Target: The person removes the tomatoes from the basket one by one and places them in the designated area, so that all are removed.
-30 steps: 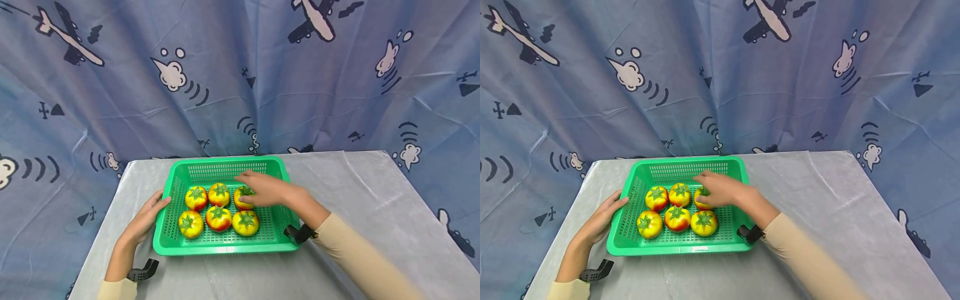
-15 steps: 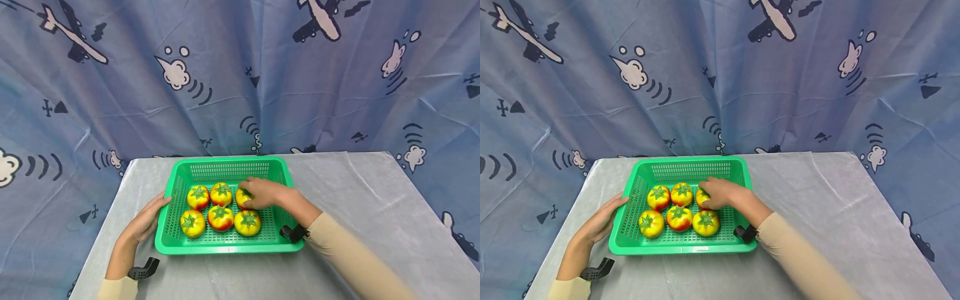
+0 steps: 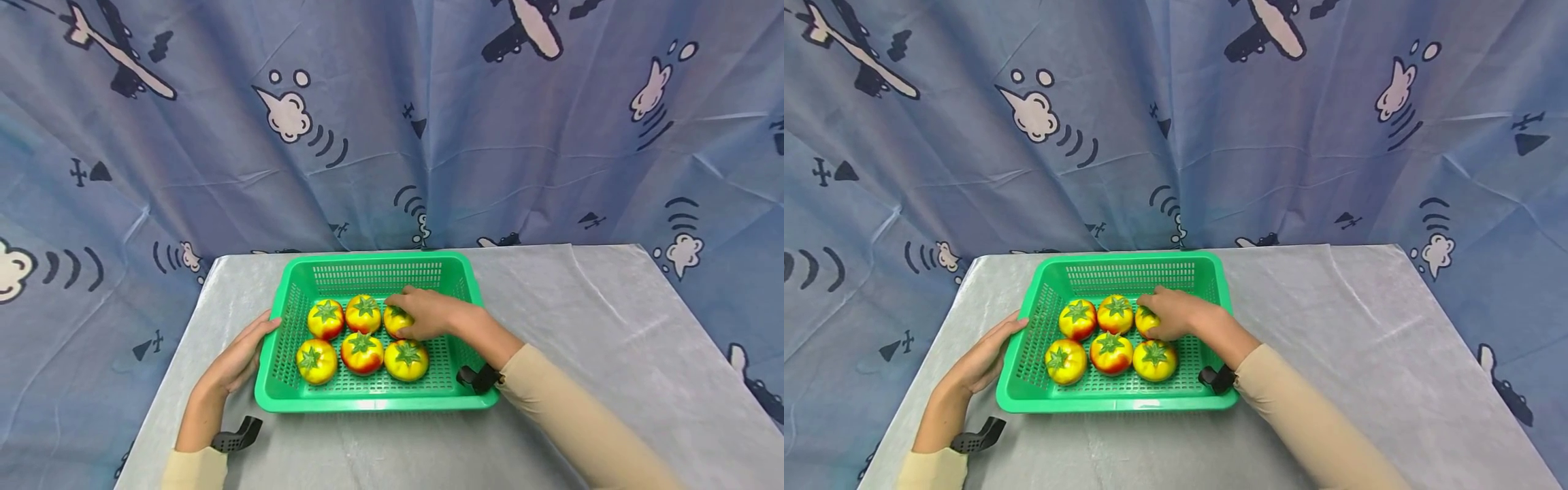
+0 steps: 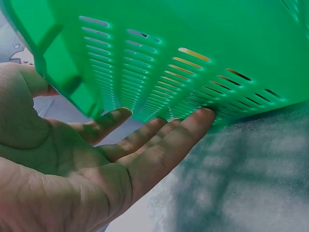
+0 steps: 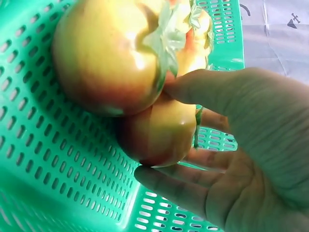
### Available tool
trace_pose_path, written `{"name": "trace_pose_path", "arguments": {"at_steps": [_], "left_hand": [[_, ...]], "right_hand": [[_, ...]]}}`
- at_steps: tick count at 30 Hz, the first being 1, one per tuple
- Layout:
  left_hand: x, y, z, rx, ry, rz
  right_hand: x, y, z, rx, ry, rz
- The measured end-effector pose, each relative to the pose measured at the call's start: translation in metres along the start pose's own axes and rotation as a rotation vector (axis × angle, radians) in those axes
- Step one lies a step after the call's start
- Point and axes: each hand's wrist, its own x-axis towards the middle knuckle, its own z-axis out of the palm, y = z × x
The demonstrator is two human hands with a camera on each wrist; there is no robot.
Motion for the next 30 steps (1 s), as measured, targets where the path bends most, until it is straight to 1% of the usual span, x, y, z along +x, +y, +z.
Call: {"name": "trace_pose_path", "arguments": {"at_steps": [6,15,23,30], "left_hand": [[0.001,0.0,0.0,-0.003,-0.007,-0.007],[-0.001,-0.002,0.0,-0.021,-0.019,-0.006],[-0.001,-0.003,-0.002,-0.018,-0.022,-0.018],[0.0,-0.003,-0.002,-0.015,-0.023,-0.006]], "right_hand": [[-0.004,0.003,0.001,0.003,0.039,-0.02],[-0.015,0.004,-0.004,-0.01,0.139,-0.058],[-0.029,0.007,-0.011,-0.002,0.216,-0.12],[-0.043,0.013,-0.016,0.003,0.305,-0.153]]}}
